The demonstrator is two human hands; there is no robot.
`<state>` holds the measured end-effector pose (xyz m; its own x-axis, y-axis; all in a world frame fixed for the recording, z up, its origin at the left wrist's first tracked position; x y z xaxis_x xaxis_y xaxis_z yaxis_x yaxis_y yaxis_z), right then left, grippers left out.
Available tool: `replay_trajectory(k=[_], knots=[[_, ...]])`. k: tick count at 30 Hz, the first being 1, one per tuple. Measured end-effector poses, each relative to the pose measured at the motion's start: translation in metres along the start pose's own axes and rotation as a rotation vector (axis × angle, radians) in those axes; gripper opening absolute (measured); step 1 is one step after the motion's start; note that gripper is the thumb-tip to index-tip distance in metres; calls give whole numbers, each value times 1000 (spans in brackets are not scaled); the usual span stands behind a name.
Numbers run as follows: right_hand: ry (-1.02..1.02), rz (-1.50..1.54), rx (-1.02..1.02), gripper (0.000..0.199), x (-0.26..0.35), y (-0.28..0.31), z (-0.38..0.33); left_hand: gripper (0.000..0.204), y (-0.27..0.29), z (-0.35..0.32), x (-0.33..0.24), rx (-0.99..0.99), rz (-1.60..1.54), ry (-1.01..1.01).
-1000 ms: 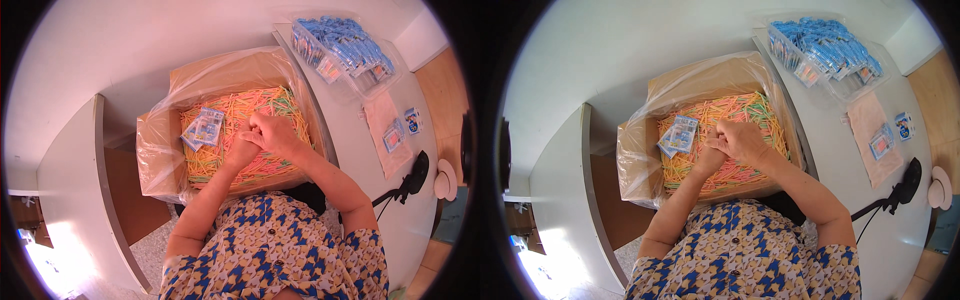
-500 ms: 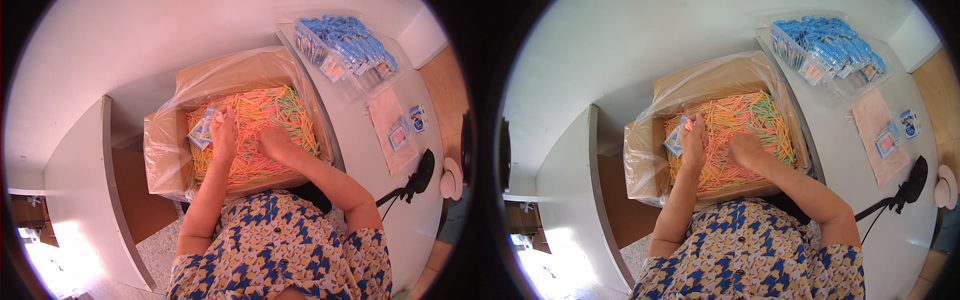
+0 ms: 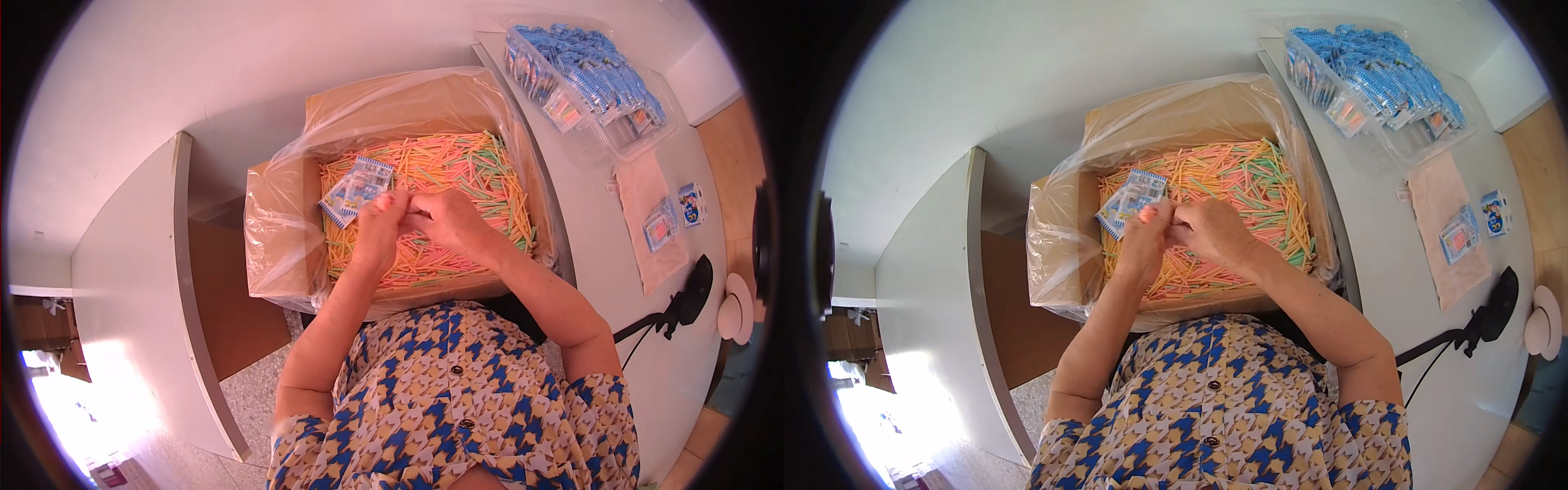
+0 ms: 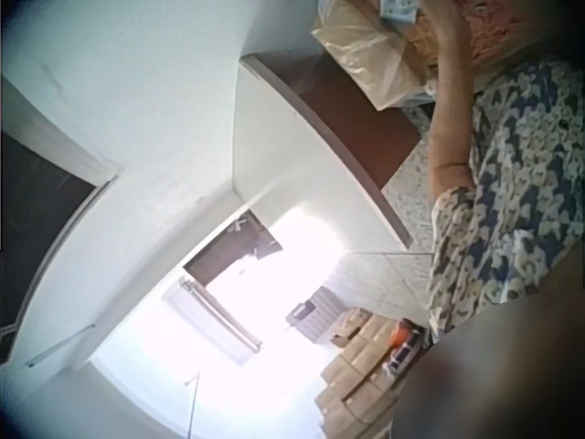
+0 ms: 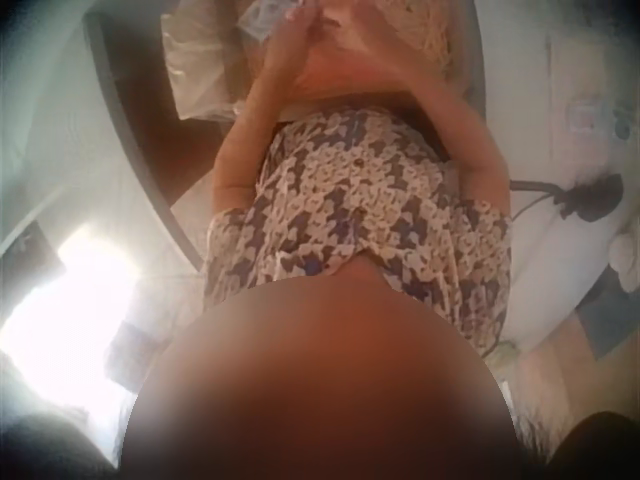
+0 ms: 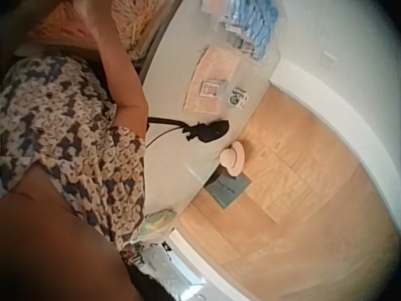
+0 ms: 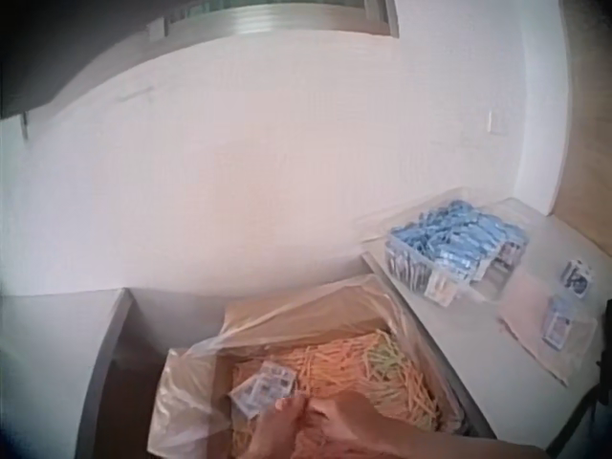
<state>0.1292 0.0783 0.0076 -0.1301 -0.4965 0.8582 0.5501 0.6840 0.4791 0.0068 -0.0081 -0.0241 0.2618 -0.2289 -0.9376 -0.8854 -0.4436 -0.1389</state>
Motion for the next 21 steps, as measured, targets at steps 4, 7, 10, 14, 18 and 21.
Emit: replay_trajectory(k=[4,7,10,14,18,21], knots=[[-153,-210,382,22,-1,-21,-12,31,21,-2,-13,-344,-98,-144],[-76,-359,481,20,-6,-40,-22,29,42,-5,-4,-244,-22,-181],[-217,-239,504,17,-7,-33,-15,28,47,-14,-2,-253,-11,-99],[-387,-1,455,14,-9,-2,-11,31,44,-27,-3,-194,72,-35],[-379,42,352,15,-17,10,-17,32,35,-29,1,-129,131,-43],[-377,245,125,17,-12,16,-19,32,27,-31,4,-106,151,11]])
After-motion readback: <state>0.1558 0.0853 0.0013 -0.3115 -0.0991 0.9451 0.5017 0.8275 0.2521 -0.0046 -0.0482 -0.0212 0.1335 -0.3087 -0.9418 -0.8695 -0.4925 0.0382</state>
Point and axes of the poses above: each hand's wrist, its own z-axis towards the middle knuckle, its own y-axis out of the back of the hand, x = y × z, the point moved 1 cm from there along z, towards the middle knuckle, and after that the axes turned 15 degrees about z, right-handed, at the moved point
